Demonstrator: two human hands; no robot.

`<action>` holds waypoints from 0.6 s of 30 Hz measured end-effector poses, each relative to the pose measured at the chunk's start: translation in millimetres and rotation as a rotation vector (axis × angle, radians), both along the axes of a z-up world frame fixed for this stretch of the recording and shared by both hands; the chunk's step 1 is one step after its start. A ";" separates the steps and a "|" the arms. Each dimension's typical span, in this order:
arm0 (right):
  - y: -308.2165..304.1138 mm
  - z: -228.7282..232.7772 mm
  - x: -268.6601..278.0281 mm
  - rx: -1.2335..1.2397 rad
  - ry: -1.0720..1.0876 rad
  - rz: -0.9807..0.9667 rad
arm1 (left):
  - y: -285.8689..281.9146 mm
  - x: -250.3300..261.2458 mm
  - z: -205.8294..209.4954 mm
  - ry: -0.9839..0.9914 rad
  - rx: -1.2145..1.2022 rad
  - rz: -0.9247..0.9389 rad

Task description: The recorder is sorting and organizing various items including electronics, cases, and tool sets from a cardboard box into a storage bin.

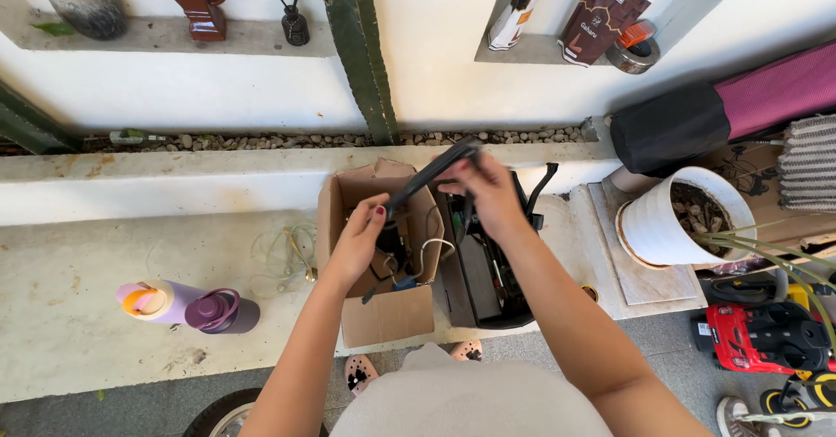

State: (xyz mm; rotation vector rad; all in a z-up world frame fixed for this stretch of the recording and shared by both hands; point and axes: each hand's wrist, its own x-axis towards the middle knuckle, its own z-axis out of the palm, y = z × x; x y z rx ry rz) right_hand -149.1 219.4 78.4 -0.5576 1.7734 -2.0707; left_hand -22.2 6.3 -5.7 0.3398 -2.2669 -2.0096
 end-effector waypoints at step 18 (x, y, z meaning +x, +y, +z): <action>11.8 -14.0 14.7 -0.617 -1.047 -0.301 | 28.9 34.6 105.8 0.679 -0.044 -0.088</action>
